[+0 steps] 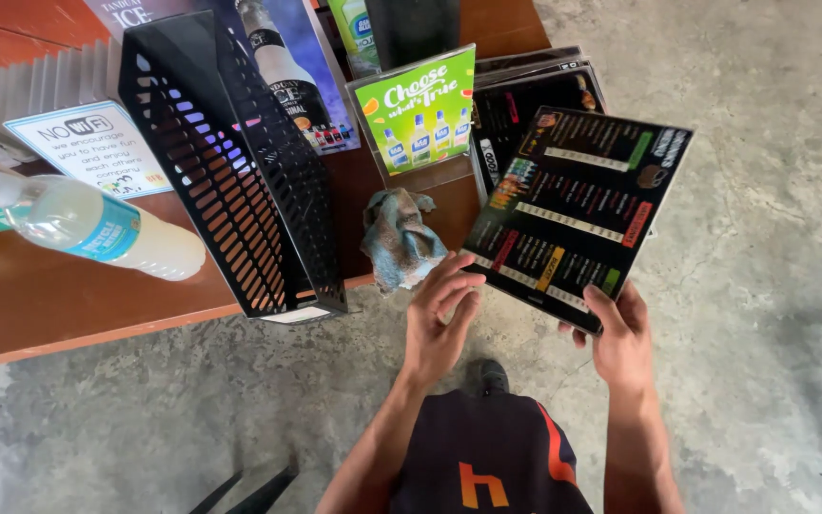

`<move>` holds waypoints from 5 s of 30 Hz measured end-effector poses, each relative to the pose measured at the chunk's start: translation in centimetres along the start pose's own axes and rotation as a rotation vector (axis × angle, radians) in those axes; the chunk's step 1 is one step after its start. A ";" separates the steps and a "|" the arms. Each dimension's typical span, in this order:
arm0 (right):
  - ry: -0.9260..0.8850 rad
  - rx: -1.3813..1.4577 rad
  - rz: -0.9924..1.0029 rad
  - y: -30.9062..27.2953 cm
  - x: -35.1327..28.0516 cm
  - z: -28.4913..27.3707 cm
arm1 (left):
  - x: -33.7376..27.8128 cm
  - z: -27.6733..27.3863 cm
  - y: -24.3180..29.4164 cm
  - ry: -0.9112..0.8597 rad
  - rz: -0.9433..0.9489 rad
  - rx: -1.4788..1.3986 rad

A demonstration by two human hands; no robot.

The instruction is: Cleaning a plastic organizer shelf and organizing menus at a restaurant counter.

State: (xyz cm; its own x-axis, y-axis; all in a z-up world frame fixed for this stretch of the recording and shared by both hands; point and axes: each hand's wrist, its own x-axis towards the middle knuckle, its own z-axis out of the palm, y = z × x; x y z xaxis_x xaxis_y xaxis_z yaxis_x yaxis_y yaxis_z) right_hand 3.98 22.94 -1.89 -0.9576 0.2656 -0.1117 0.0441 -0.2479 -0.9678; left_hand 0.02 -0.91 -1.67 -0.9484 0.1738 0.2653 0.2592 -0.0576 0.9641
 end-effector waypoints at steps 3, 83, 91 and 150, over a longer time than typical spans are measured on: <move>0.064 0.121 -0.163 -0.7 -1.7 2.4 | -0.3 -0.6 0.0 -0.017 -0.042 -0.096; -0.453 -0.602 -0.835 -10.0 -1.6 33.9 | 3.0 -17.8 11.2 0.440 0.394 1.028; -0.391 -0.684 -0.866 -7.3 -0.4 34.7 | 3.1 -18.5 9.8 0.348 0.330 0.594; -0.141 -0.304 -0.598 -4.6 1.5 17.6 | 0.5 -7.8 8.5 0.277 0.745 0.277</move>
State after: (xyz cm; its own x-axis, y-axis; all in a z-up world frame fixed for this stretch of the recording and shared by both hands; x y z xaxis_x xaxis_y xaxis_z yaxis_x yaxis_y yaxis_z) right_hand -2.67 8.04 6.35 -0.8691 0.1467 0.4723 -0.4456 0.1823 -0.8765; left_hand 0.29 -9.02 6.57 -0.5131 -0.0635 0.8560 0.8362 0.1882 0.5152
